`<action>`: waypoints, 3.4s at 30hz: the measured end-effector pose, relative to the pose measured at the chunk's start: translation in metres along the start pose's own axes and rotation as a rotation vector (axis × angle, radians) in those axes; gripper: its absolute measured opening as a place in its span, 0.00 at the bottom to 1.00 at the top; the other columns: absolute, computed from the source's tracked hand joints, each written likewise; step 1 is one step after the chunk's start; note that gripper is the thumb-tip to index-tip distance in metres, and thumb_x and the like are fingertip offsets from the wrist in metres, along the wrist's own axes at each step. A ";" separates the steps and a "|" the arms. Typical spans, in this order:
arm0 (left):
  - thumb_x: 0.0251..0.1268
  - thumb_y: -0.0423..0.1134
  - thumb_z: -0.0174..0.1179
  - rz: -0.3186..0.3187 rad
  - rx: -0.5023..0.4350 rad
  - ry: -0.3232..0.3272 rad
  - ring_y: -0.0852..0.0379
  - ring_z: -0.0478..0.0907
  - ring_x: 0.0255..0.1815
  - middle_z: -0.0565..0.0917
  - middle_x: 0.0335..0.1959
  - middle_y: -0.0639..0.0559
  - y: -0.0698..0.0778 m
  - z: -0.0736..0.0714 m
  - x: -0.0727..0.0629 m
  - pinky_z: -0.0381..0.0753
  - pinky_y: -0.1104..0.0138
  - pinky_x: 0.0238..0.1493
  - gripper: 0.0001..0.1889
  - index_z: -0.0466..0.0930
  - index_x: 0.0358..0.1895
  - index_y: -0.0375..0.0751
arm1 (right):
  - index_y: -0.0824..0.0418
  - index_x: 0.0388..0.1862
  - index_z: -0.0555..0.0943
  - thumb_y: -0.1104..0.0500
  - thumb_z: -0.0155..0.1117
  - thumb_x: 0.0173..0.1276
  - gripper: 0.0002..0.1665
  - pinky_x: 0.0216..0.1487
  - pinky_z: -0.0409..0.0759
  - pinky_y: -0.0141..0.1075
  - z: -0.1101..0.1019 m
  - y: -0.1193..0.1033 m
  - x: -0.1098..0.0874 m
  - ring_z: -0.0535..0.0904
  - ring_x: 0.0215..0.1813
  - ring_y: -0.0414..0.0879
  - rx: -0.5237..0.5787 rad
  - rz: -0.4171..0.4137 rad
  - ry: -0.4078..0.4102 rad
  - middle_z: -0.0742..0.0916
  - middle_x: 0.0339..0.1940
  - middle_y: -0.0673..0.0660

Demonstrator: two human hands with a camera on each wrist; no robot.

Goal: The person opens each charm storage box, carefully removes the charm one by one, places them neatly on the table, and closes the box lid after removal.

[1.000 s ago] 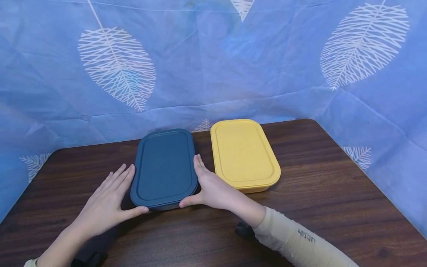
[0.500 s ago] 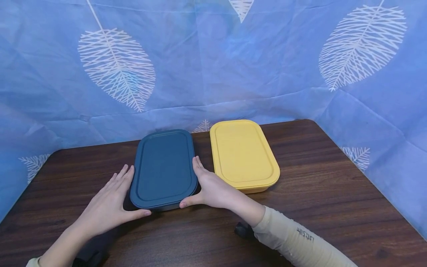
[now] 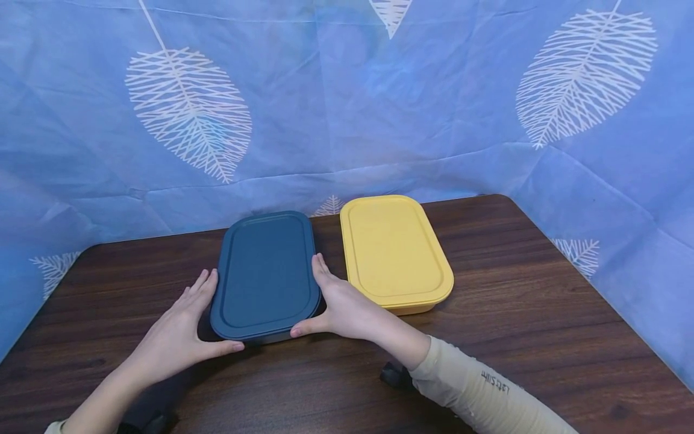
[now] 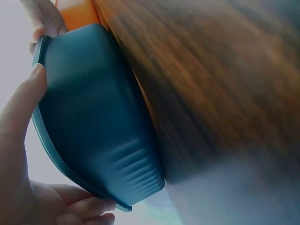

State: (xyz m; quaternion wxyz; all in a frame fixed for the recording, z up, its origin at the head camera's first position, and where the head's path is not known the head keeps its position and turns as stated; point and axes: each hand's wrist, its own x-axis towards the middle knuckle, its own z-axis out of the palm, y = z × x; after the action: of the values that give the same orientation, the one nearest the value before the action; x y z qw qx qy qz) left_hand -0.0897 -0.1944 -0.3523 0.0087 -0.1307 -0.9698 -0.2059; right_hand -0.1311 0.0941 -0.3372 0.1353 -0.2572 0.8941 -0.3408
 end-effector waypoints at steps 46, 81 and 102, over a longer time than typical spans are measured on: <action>0.38 0.66 0.73 -0.110 -0.199 0.042 0.42 0.36 0.76 0.37 0.77 0.49 -0.003 -0.022 -0.026 0.55 0.31 0.57 0.68 0.30 0.77 0.54 | 0.54 0.78 0.42 0.46 0.60 0.68 0.51 0.59 0.71 0.41 -0.008 -0.023 -0.001 0.65 0.69 0.49 0.332 -0.124 0.032 0.52 0.77 0.51; 0.60 0.54 0.64 -0.223 -0.304 -0.061 0.33 0.27 0.73 0.23 0.75 0.47 -0.048 -0.048 -0.056 0.51 0.27 0.54 0.58 0.19 0.73 0.56 | 0.64 0.67 0.61 0.65 0.57 0.71 0.28 0.50 0.79 0.44 0.023 -0.078 0.048 0.80 0.51 0.51 1.219 -0.055 -0.089 0.76 0.58 0.64; 0.64 0.42 0.64 -0.050 -0.195 0.587 0.74 0.71 0.34 0.79 0.42 0.49 0.007 -0.074 -0.009 0.69 0.84 0.36 0.19 0.81 0.58 0.44 | 0.62 0.57 0.72 0.65 0.63 0.67 0.20 0.45 0.82 0.41 0.064 -0.120 0.074 0.82 0.45 0.46 1.165 -0.080 -0.098 0.81 0.48 0.55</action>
State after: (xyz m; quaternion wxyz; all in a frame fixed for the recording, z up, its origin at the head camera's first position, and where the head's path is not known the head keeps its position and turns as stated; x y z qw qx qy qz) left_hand -0.0819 -0.2198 -0.2824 0.2709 -0.0420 -0.9043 -0.3272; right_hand -0.1221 -0.0574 -0.3078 0.2826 -0.1894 0.5418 -0.7686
